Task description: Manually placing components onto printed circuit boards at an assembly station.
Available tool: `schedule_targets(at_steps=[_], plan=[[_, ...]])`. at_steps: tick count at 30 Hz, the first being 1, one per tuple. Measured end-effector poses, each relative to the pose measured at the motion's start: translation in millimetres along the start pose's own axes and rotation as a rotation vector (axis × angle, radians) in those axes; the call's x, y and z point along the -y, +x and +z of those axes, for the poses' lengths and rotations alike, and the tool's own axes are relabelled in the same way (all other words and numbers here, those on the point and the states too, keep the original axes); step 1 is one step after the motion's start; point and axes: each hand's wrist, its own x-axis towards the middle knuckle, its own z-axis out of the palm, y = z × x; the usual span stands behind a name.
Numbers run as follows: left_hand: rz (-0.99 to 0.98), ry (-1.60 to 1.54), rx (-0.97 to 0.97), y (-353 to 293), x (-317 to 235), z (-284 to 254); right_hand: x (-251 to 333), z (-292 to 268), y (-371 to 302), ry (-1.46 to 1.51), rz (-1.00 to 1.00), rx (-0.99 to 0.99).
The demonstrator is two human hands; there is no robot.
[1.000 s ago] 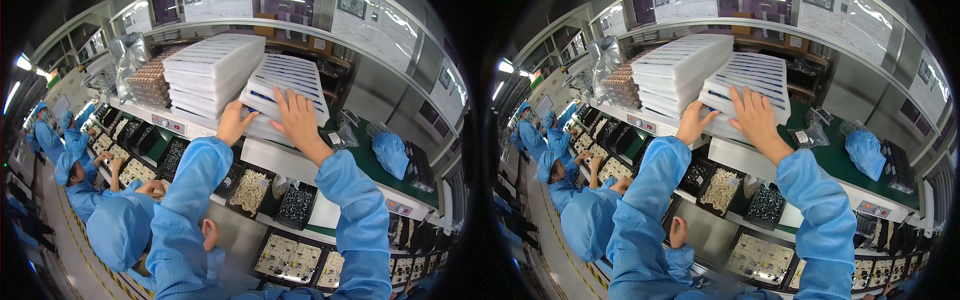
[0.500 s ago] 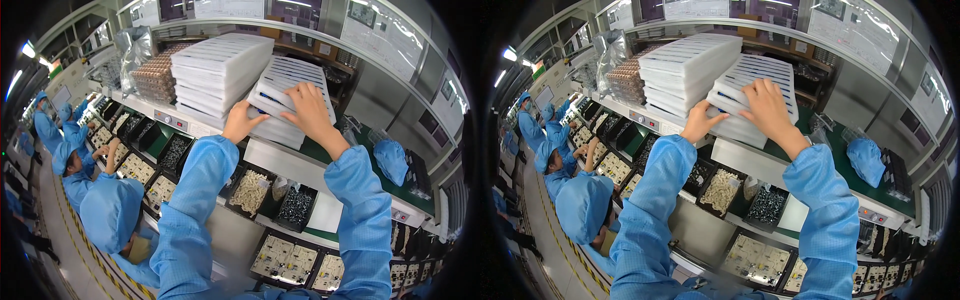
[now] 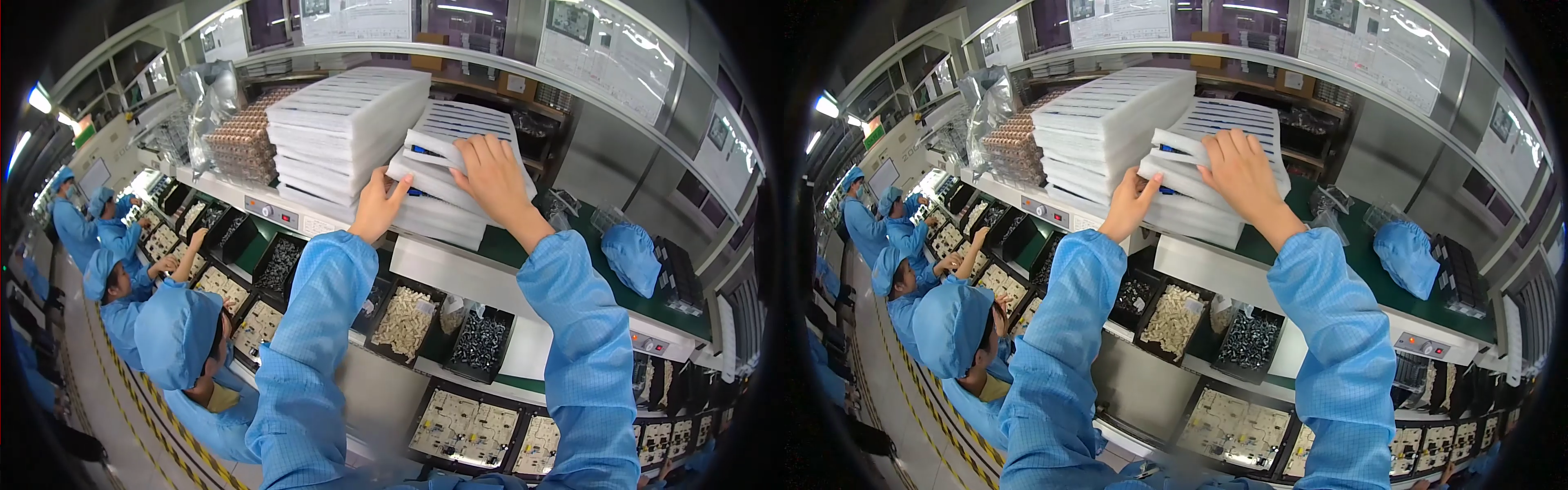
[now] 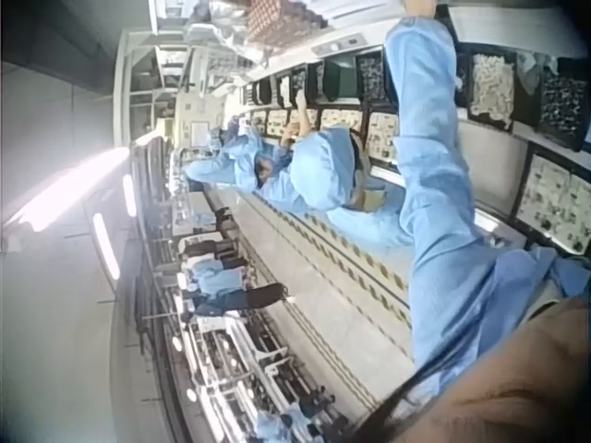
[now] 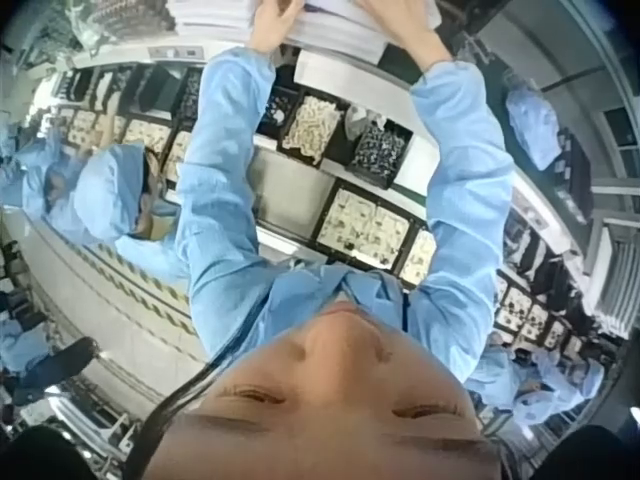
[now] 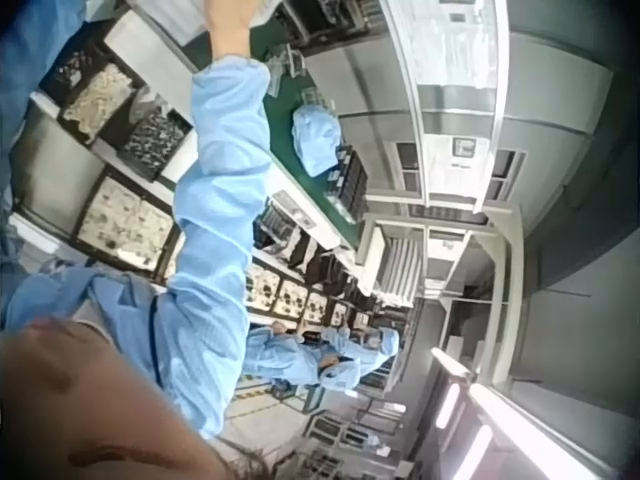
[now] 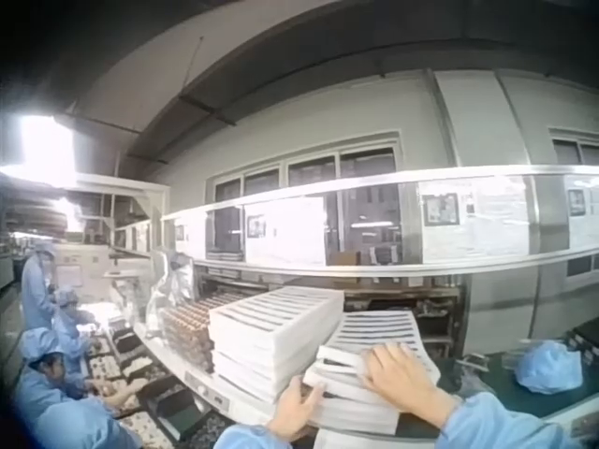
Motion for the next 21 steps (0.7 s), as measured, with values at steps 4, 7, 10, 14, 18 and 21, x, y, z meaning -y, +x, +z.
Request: schedule_targets(at_steps=[4,7,10,14,18,21], plan=[[0.056,-0.016,0.053,1.2,4.5,-6.0,8.4,2.5,-9.1,-0.003,-0.010,0.015],[0.072,0.081,0.144,-1.3,0.7,-15.6,15.6,-9.3,-18.5,0.072,0.059,-0.110],[0.110,0.186,0.083,-7.2,3.0,-16.2,6.0,-32.5,-45.1,0.129,0.295,-0.371],[-0.064,0.147,0.113,7.5,2.0,-26.0,-10.5,-12.7,-96.2,0.749,0.960,-0.518],[-0.519,0.094,0.332,51.3,-18.2,-31.1,-64.4,17.9,-91.6,1.566,1.585,0.117],[-0.635,-0.108,0.344,52.7,-59.2,-22.8,-68.0,13.9,-58.0,1.696,1.669,0.188]])
